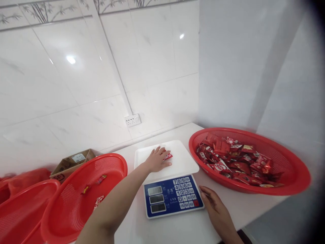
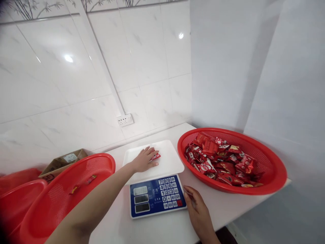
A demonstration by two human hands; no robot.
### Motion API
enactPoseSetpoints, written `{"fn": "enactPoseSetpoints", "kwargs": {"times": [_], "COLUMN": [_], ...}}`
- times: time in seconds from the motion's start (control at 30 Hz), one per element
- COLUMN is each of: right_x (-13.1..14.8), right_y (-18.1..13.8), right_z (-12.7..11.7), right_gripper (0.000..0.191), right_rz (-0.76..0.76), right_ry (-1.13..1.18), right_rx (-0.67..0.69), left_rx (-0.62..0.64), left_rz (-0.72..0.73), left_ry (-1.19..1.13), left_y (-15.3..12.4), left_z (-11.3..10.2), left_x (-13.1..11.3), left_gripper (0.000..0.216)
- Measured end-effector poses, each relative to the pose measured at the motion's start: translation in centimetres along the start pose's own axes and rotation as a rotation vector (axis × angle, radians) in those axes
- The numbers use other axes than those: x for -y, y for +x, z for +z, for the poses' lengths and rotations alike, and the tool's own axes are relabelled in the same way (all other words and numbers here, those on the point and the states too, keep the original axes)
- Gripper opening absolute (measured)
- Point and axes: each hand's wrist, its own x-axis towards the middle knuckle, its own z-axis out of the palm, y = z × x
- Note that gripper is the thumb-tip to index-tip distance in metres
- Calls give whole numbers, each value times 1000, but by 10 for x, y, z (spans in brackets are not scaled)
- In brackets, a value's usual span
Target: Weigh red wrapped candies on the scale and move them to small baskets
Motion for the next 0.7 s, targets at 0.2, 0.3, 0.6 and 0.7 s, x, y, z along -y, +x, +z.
{"fn": "enactPoseSetpoints", "kwargs": {"times": [0.2, 0.3, 0.6, 0.7], "right_x": [1, 4, 6, 10], "right_y": [-1, -2, -3, -2], "right_z": [1, 1, -1, -1], "right_gripper": [36, 35, 34, 34], "right_rz": [6, 3, 33, 32], "right_ry": [35, 30, 38, 30], "right_rx": [-45, -28, 17, 26], "left_rx": [-60, -84, -232, -215], "left_rz": [-74, -133, -439, -576], "left_ry": [46, 86, 210, 239], "left_y": [24, 17, -80, -123], "left_z": [7, 3, -60, -66], "left_x": [-5, -5, 39, 62], "left_gripper": [36, 31, 31, 37]}}
